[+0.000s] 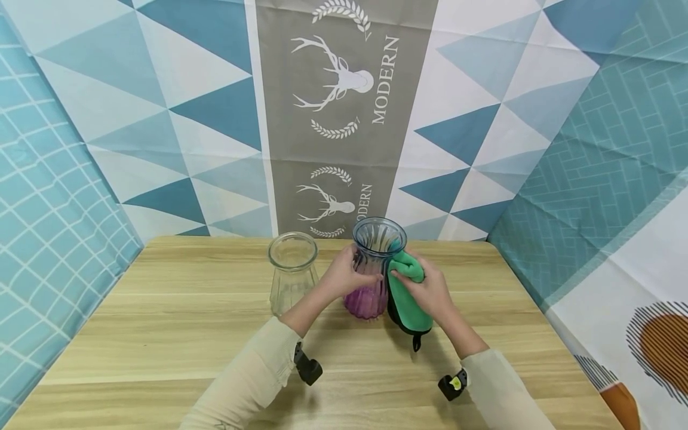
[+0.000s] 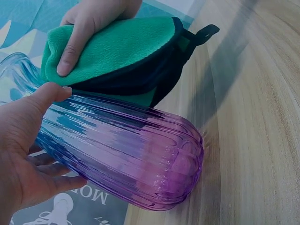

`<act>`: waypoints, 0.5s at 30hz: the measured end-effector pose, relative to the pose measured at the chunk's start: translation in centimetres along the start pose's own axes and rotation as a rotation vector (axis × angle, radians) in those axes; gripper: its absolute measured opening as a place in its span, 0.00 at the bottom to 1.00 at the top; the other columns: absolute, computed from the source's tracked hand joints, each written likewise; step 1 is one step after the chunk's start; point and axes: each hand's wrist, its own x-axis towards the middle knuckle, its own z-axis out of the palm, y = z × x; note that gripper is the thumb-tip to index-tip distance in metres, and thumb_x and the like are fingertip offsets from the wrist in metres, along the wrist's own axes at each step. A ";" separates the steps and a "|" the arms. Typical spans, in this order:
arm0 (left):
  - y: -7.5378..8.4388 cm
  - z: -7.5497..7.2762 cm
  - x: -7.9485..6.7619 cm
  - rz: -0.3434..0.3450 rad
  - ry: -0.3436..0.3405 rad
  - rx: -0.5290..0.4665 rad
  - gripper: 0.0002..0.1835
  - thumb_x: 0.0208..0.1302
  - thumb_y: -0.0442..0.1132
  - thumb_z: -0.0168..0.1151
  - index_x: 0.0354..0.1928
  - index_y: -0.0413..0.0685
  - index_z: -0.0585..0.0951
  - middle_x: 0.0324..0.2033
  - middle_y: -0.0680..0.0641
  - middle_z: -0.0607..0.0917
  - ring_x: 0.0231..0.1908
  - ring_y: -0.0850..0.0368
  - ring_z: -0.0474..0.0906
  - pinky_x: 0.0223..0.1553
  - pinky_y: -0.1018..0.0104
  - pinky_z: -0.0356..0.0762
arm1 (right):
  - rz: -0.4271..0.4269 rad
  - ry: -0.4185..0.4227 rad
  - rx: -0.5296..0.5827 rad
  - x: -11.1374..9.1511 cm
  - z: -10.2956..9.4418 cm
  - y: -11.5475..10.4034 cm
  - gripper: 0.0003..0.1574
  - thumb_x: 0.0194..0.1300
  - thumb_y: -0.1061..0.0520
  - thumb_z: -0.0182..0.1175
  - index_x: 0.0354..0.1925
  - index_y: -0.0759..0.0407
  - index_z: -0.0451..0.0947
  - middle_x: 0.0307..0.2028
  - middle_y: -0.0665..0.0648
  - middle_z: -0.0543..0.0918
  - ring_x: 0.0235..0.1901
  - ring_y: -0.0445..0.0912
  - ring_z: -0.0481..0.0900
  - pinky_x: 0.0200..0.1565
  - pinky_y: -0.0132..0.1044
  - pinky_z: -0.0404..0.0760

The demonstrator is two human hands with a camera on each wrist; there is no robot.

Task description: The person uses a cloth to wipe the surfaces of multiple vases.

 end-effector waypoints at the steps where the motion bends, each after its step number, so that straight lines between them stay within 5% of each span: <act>1: 0.0 0.0 0.0 0.002 0.001 0.001 0.38 0.46 0.47 0.74 0.60 0.43 0.69 0.54 0.42 0.78 0.58 0.48 0.72 0.60 0.53 0.71 | -0.005 -0.005 -0.008 0.0 0.1 0.1 0.32 0.54 0.59 0.69 0.58 0.61 0.73 0.52 0.64 0.80 0.52 0.57 0.78 0.49 0.51 0.80; 15: 0.2 -0.1 0.0 -0.018 -0.017 -0.027 0.38 0.47 0.46 0.73 0.60 0.44 0.69 0.54 0.42 0.78 0.58 0.47 0.72 0.59 0.53 0.71 | 0.036 -0.111 -0.052 -1.2 0.9 2.2 0.32 0.55 0.57 0.68 0.58 0.60 0.73 0.55 0.64 0.78 0.54 0.59 0.76 0.51 0.54 0.77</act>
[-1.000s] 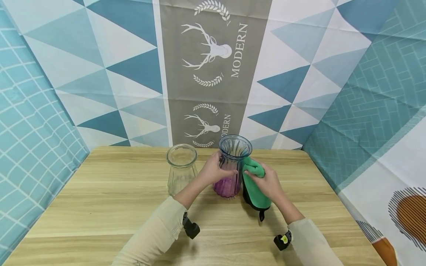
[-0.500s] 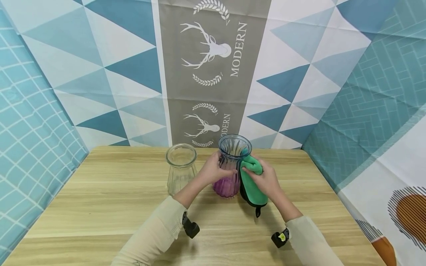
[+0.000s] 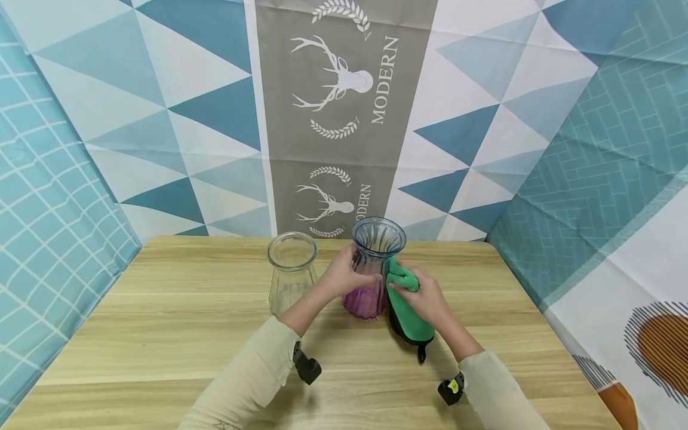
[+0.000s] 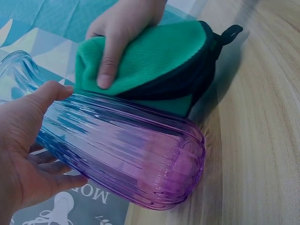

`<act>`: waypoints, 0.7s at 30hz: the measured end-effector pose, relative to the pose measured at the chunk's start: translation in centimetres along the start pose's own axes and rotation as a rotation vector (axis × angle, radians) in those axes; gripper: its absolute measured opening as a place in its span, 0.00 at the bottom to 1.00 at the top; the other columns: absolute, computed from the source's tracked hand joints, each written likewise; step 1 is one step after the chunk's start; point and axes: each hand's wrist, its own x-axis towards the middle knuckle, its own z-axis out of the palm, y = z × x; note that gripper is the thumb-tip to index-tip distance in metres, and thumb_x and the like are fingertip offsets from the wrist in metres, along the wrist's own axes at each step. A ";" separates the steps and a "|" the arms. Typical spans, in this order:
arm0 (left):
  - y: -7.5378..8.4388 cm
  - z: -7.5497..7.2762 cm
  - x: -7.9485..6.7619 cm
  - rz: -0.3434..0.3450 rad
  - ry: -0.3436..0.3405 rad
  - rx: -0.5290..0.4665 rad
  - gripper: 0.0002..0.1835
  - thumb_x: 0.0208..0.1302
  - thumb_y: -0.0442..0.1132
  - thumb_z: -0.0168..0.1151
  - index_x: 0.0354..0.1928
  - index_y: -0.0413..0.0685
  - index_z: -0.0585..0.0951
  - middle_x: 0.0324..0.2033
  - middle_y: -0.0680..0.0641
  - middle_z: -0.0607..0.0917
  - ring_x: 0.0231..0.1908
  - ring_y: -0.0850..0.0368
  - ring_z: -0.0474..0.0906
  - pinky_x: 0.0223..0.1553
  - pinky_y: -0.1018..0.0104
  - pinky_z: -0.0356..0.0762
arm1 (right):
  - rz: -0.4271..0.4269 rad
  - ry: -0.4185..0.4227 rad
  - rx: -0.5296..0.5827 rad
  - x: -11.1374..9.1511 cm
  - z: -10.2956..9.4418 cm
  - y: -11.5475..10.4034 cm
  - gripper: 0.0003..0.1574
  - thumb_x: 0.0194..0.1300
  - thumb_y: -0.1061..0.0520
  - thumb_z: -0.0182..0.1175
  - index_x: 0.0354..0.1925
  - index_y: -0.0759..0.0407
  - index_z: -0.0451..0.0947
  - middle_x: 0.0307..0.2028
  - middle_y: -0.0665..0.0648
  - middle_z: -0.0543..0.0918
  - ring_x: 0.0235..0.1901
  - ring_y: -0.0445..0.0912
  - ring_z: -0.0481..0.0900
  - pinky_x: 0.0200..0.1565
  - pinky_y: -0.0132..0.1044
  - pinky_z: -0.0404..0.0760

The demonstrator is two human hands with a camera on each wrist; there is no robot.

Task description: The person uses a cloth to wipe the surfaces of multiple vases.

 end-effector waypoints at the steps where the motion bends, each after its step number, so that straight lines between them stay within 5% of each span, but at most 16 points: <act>1: 0.0 0.0 0.0 0.003 -0.001 0.001 0.38 0.47 0.45 0.73 0.60 0.44 0.69 0.54 0.42 0.78 0.58 0.47 0.72 0.59 0.53 0.71 | 0.009 -0.007 -0.008 -0.1 0.1 0.1 0.32 0.55 0.57 0.68 0.58 0.60 0.74 0.54 0.64 0.79 0.54 0.59 0.76 0.51 0.54 0.78; 13: 0.0 0.0 0.2 0.061 -0.002 0.030 0.37 0.47 0.45 0.73 0.59 0.45 0.70 0.54 0.43 0.79 0.57 0.48 0.73 0.60 0.54 0.71 | 0.020 0.008 -0.018 -0.2 -0.4 -0.1 0.32 0.56 0.56 0.67 0.59 0.58 0.72 0.54 0.65 0.78 0.54 0.59 0.76 0.51 0.54 0.77; 21: -0.2 -0.1 0.1 0.060 -0.016 0.033 0.37 0.48 0.46 0.72 0.60 0.44 0.69 0.54 0.43 0.78 0.58 0.48 0.73 0.60 0.53 0.71 | -0.020 0.115 0.033 0.6 -1.4 -1.7 0.30 0.56 0.58 0.67 0.57 0.58 0.74 0.51 0.63 0.81 0.50 0.56 0.80 0.45 0.50 0.81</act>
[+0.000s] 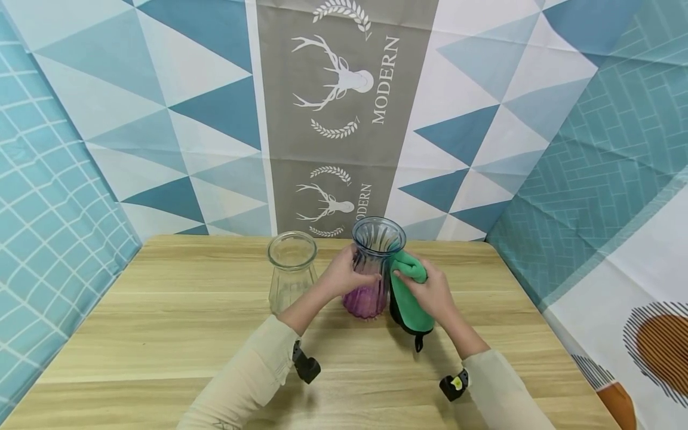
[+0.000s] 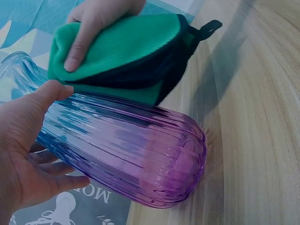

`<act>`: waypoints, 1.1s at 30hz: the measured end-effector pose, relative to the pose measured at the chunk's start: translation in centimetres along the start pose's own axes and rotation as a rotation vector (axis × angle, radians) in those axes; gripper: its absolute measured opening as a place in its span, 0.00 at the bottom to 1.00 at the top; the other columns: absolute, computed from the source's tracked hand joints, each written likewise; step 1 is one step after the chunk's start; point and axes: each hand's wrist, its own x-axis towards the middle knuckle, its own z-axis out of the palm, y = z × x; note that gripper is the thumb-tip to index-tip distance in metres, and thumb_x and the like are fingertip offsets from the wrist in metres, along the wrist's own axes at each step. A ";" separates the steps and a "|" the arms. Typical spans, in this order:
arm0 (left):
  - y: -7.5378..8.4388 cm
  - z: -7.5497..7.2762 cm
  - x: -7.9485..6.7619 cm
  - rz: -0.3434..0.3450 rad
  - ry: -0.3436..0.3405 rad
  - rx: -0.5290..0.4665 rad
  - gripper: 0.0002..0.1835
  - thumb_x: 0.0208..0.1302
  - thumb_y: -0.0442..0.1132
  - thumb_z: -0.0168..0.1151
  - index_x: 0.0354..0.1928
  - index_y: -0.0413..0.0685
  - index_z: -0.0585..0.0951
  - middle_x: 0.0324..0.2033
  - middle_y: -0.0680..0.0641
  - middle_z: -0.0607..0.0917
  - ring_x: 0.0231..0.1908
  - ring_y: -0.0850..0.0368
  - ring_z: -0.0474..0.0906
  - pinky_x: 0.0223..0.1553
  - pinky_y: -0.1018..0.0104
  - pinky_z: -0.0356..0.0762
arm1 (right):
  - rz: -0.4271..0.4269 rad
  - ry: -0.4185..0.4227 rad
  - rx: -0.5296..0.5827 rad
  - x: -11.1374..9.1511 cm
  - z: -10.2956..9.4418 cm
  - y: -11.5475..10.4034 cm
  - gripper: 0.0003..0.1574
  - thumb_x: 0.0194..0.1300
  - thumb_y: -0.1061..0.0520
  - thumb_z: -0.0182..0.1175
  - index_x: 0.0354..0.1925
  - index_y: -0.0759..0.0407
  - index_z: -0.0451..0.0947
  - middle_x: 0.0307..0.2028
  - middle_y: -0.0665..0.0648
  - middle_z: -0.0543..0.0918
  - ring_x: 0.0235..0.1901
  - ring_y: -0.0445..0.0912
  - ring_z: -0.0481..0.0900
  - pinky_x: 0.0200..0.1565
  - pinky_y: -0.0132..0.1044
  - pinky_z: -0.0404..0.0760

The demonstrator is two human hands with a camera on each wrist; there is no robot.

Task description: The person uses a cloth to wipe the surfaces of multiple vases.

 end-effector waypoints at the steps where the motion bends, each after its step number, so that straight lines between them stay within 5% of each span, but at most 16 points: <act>1: 0.0 0.0 0.0 0.001 -0.003 0.000 0.37 0.49 0.46 0.72 0.60 0.44 0.69 0.54 0.43 0.78 0.58 0.48 0.73 0.60 0.53 0.71 | 0.000 0.012 0.007 0.1 0.0 -0.1 0.30 0.56 0.58 0.67 0.57 0.57 0.74 0.50 0.62 0.81 0.49 0.55 0.80 0.44 0.50 0.81; 23: 0.1 -0.1 -0.1 -0.016 -0.013 -0.026 0.37 0.48 0.45 0.72 0.60 0.44 0.69 0.53 0.42 0.78 0.56 0.48 0.73 0.59 0.53 0.71 | -0.024 -0.074 -0.041 -0.3 0.6 0.2 0.34 0.54 0.59 0.69 0.59 0.63 0.72 0.54 0.66 0.78 0.54 0.60 0.76 0.52 0.54 0.78; 33: 0.1 -0.1 -0.1 -0.030 -0.012 -0.003 0.37 0.48 0.46 0.72 0.60 0.44 0.69 0.54 0.42 0.78 0.57 0.47 0.73 0.59 0.53 0.71 | 0.041 -0.146 -0.072 -1.1 1.1 1.5 0.33 0.56 0.54 0.67 0.60 0.59 0.72 0.54 0.64 0.78 0.53 0.59 0.77 0.49 0.53 0.79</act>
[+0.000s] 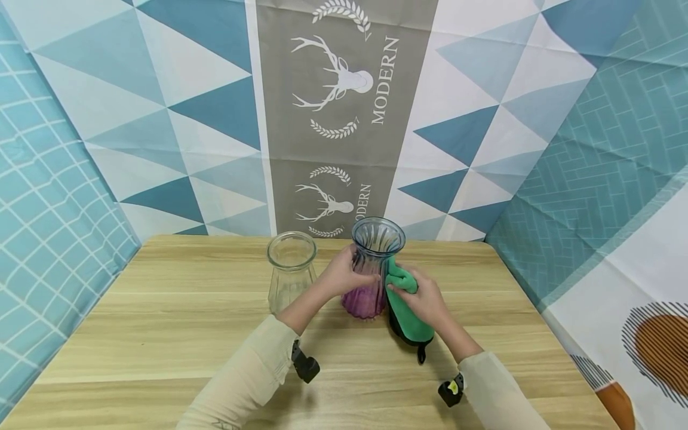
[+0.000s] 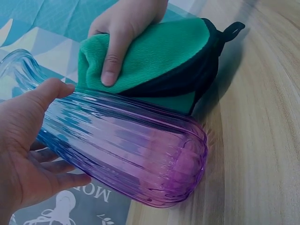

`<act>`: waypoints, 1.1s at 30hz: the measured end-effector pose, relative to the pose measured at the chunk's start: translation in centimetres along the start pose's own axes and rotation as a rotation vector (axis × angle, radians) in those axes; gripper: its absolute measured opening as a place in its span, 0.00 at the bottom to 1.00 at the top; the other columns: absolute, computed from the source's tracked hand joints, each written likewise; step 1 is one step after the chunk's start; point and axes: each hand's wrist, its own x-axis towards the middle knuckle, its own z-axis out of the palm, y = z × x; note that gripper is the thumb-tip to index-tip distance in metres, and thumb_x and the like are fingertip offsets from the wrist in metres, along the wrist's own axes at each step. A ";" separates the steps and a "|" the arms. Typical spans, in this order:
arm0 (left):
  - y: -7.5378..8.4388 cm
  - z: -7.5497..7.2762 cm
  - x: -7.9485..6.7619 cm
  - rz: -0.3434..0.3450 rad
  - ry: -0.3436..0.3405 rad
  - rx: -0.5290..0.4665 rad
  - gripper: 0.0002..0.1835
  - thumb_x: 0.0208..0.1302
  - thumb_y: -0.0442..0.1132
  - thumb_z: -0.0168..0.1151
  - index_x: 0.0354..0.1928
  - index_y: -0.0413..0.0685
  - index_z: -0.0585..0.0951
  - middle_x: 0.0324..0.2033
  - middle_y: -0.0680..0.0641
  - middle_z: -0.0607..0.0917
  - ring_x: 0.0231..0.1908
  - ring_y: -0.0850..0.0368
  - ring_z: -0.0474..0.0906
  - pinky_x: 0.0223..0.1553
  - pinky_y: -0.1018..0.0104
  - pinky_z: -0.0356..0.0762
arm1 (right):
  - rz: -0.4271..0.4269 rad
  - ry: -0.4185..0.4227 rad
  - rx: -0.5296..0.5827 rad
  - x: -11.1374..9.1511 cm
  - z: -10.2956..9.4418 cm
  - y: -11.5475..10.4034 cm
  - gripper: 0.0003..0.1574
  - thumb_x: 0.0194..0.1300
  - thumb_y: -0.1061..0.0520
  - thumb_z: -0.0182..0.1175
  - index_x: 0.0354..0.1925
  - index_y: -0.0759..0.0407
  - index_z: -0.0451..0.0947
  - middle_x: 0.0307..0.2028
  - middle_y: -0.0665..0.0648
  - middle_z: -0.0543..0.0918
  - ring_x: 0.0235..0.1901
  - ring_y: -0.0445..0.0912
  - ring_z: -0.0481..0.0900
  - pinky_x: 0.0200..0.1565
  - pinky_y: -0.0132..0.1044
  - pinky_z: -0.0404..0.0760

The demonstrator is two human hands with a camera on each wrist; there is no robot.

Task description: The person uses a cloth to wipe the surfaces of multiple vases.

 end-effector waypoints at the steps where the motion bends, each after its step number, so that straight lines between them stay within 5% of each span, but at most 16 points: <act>1: 0.0 0.0 0.0 0.000 -0.002 0.002 0.37 0.48 0.46 0.72 0.60 0.44 0.69 0.54 0.42 0.78 0.57 0.47 0.73 0.59 0.53 0.71 | -0.001 -0.001 -0.003 -0.1 0.1 0.1 0.33 0.56 0.54 0.67 0.59 0.60 0.72 0.54 0.64 0.78 0.53 0.59 0.77 0.49 0.53 0.79; 11: 0.0 0.1 0.1 0.042 -0.003 -0.001 0.38 0.47 0.49 0.74 0.60 0.47 0.70 0.55 0.44 0.79 0.57 0.49 0.74 0.60 0.54 0.70 | 0.005 -0.007 -0.009 0.0 -0.3 0.3 0.32 0.57 0.55 0.66 0.60 0.58 0.72 0.53 0.64 0.79 0.51 0.58 0.79 0.45 0.52 0.80; 22: 0.3 0.3 -0.1 0.015 0.034 -0.010 0.39 0.48 0.50 0.73 0.62 0.46 0.68 0.56 0.43 0.78 0.59 0.49 0.72 0.62 0.55 0.68 | -0.078 0.084 0.018 1.0 -1.3 -1.1 0.31 0.56 0.59 0.67 0.59 0.62 0.72 0.52 0.65 0.80 0.49 0.58 0.80 0.45 0.50 0.81; 33: 0.2 0.5 -0.2 -0.075 0.063 0.001 0.54 0.45 0.53 0.74 0.70 0.45 0.52 0.62 0.39 0.71 0.63 0.45 0.67 0.64 0.51 0.65 | -0.086 0.139 0.042 1.3 -1.8 -2.1 0.30 0.55 0.60 0.68 0.56 0.63 0.74 0.51 0.65 0.80 0.49 0.57 0.79 0.45 0.51 0.81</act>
